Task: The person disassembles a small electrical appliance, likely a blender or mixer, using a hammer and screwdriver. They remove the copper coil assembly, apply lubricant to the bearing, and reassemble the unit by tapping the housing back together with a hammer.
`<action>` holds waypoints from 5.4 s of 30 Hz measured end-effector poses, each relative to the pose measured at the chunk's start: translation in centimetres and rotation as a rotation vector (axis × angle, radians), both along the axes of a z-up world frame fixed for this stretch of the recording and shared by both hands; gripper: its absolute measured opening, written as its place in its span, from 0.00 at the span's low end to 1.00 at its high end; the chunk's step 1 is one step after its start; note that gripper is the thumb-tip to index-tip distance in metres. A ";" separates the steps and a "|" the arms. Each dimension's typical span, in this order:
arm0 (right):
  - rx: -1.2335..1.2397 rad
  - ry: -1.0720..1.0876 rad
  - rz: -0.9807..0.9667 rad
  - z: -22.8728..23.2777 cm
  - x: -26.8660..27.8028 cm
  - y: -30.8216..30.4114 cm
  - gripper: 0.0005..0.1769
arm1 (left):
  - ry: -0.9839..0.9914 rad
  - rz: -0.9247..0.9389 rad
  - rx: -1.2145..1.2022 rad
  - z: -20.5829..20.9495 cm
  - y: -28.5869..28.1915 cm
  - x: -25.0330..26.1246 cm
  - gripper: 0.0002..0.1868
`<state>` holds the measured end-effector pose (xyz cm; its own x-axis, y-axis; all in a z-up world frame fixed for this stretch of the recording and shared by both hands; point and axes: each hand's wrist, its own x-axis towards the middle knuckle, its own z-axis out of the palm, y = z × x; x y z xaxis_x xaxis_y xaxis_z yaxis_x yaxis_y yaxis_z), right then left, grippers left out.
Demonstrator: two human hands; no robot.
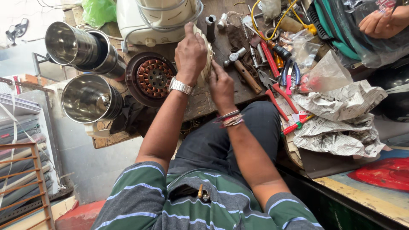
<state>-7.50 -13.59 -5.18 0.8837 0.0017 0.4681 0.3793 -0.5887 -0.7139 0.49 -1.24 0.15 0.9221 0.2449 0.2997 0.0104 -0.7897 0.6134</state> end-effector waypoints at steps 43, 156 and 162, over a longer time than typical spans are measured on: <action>0.079 0.073 0.038 2.2 0.2 -3.1 0.17 | -0.024 -0.091 0.101 0.3 0.9 2.2 0.20; 0.049 -0.135 0.017 -1.1 6.8 1.5 0.18 | -0.033 -0.255 -0.194 1.6 3.4 0.5 0.16; 0.029 0.002 -0.029 -0.2 5.1 0.8 0.24 | 0.120 -0.203 -0.121 3.7 1.8 0.5 0.17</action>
<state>-2.44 -12.75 -5.38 0.8842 -0.0373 0.4655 0.3607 -0.5785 -0.7316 0.99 0.51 3.82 0.9831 0.0782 0.1655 -0.0630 -0.7043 0.7071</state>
